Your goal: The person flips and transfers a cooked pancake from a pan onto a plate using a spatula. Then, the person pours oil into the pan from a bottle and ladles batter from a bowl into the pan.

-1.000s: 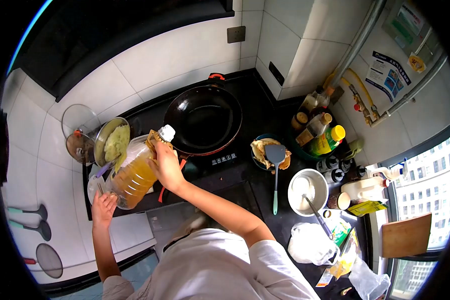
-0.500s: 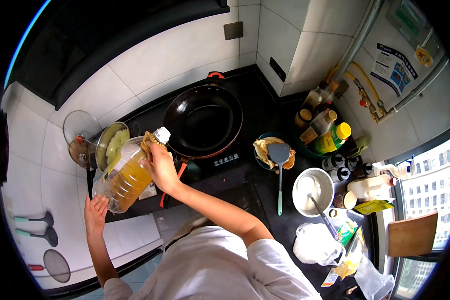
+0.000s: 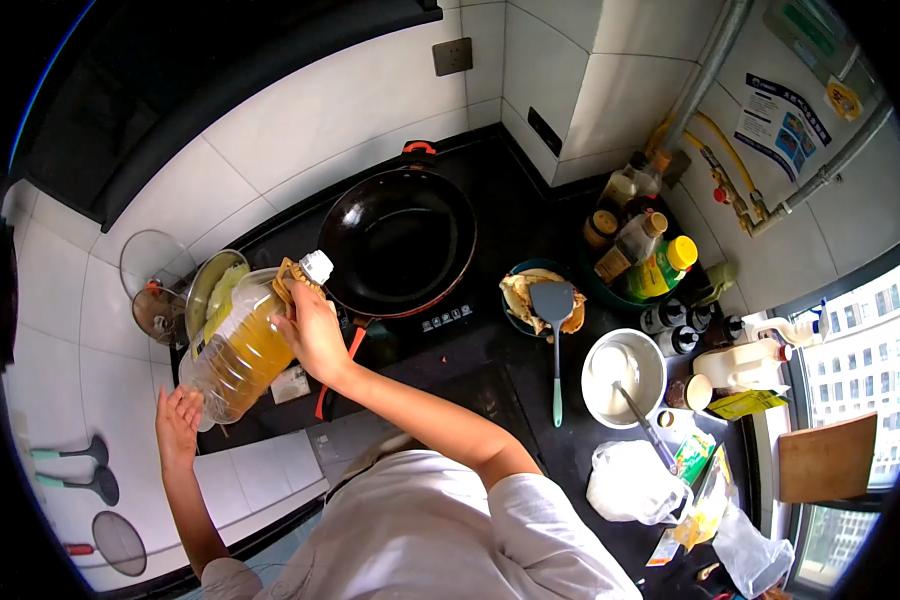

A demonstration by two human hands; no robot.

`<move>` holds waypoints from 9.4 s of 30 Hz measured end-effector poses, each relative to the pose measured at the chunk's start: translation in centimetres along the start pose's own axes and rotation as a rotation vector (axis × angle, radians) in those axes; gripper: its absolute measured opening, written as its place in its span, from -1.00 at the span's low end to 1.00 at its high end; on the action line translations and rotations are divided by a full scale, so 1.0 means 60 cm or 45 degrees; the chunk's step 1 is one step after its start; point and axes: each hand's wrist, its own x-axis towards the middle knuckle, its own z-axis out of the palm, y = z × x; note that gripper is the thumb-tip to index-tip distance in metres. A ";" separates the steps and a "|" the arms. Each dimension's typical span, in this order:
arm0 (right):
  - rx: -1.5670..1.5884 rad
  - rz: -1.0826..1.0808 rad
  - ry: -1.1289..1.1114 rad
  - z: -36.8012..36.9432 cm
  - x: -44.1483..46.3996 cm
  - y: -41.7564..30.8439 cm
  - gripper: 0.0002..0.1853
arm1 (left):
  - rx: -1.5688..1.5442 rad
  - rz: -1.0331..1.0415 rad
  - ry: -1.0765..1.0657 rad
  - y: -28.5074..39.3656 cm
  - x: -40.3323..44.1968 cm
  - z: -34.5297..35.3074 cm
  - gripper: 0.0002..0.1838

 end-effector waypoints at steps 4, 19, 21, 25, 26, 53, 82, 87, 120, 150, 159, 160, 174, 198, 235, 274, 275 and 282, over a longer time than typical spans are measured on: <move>-0.010 0.002 0.019 -0.001 0.001 -0.002 -0.54 | 0.013 0.018 -0.022 0.006 0.004 0.006 -0.23; 0.015 0.018 0.025 -0.004 0.008 -0.009 -0.56 | 0.052 0.073 -0.034 0.023 0.007 0.016 -0.30; 0.018 0.023 0.028 -0.005 0.009 -0.011 -0.56 | 0.056 0.093 -0.052 0.028 0.011 0.014 -0.30; 0.032 0.032 0.036 -0.005 0.010 -0.016 -0.58 | 0.094 0.106 -0.068 0.039 0.019 0.004 -0.28; 0.034 0.031 0.042 -0.003 0.010 -0.016 -0.58 | 0.096 0.110 -0.066 0.042 0.018 0.005 -0.27; 0.076 0.087 0.068 0.005 0.014 0.001 -0.56 | 0.186 0.207 -0.083 0.081 0.031 0.022 -0.23; 0.047 0.120 0.083 0.004 0.021 0.009 -0.59 | 0.232 0.276 -0.110 0.100 0.035 0.044 -0.25; 0.068 0.122 0.087 -0.002 0.030 0.001 -0.61 | 0.203 0.251 -0.108 0.094 0.040 0.041 -0.25; -0.366 -0.093 -0.249 -0.116 0.160 -0.101 -0.57 | -0.324 -0.082 -0.460 -0.003 0.034 0.130 -0.30; -1.170 -0.059 0.350 -0.452 0.311 -0.186 -0.69 | -0.509 -0.283 -1.049 -0.030 0.061 0.444 -0.33; -1.270 0.173 0.297 -0.565 0.276 0.058 -0.72 | -0.432 -0.274 -0.757 -0.092 0.100 0.347 -0.33; -1.292 0.188 0.298 -0.568 0.266 0.078 -0.73 | -0.423 -0.281 -0.734 -0.098 0.098 0.338 -0.33; -1.614 -0.048 0.341 -0.503 0.084 0.081 -0.60 | -0.181 -0.345 -0.637 -0.196 0.084 0.286 -0.48; -1.088 0.536 0.840 -0.499 -0.424 -0.039 -0.77 | -0.249 -0.811 -1.171 -0.070 0.025 0.396 -0.91; -0.964 0.553 0.762 -0.450 -0.379 -0.010 -0.78 | -0.412 -0.841 -1.340 -0.175 0.001 0.310 -0.90; -1.000 0.653 0.848 -0.461 -0.461 -0.041 -0.77 | -0.302 -0.539 -1.135 -0.260 0.019 0.332 -0.86; -0.980 0.680 0.864 -0.460 -0.462 -0.043 -0.78 | -0.280 -0.530 -1.119 -0.261 0.020 0.332 -0.86; -1.053 0.708 0.915 -0.477 -0.502 -0.040 -0.80 | -0.245 -0.484 -1.086 -0.259 0.034 0.338 -0.90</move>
